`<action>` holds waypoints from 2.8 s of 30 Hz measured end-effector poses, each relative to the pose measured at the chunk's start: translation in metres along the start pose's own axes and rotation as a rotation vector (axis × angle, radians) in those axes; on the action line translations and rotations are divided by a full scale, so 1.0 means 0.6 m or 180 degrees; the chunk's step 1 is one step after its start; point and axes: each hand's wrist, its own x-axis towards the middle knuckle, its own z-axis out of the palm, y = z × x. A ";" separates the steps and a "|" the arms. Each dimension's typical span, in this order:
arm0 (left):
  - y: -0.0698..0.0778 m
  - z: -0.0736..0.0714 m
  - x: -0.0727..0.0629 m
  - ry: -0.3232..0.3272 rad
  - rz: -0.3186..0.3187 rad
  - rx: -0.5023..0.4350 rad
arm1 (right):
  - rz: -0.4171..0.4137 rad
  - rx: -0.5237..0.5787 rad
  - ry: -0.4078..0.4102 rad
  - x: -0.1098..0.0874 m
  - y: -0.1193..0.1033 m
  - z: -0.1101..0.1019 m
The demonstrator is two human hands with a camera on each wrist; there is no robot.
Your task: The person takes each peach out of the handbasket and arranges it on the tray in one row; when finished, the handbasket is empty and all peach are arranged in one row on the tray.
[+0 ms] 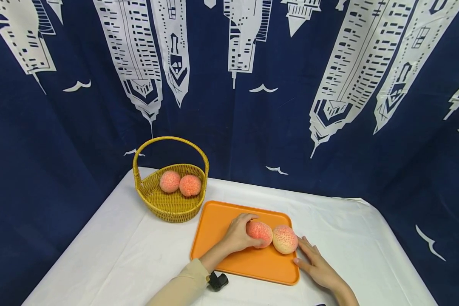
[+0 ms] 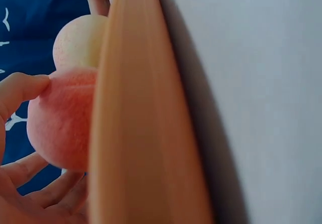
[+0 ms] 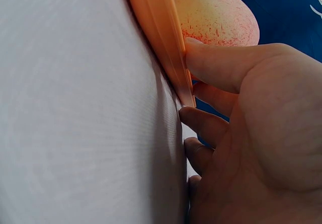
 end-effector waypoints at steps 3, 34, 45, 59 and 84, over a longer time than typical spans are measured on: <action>-0.002 -0.011 -0.003 0.0014 0.0061 -0.0024 | 0.0012 0.0026 0.0006 -0.001 0.000 0.002; -0.113 -0.331 -0.011 0.1386 -0.0188 -0.0183 | 0.0015 -0.0008 -0.0009 -0.001 0.002 -0.002; -0.139 -0.316 0.030 0.1224 -0.0450 -0.0091 | 0.0004 0.0025 -0.0013 0.000 0.001 0.000; -0.152 -0.295 0.047 0.1149 -0.0695 0.0090 | -0.0051 0.0016 0.0045 -0.004 0.003 0.002; -0.156 -0.288 0.040 0.1450 -0.0828 0.0620 | 0.0041 0.0003 -0.0010 0.000 0.000 0.002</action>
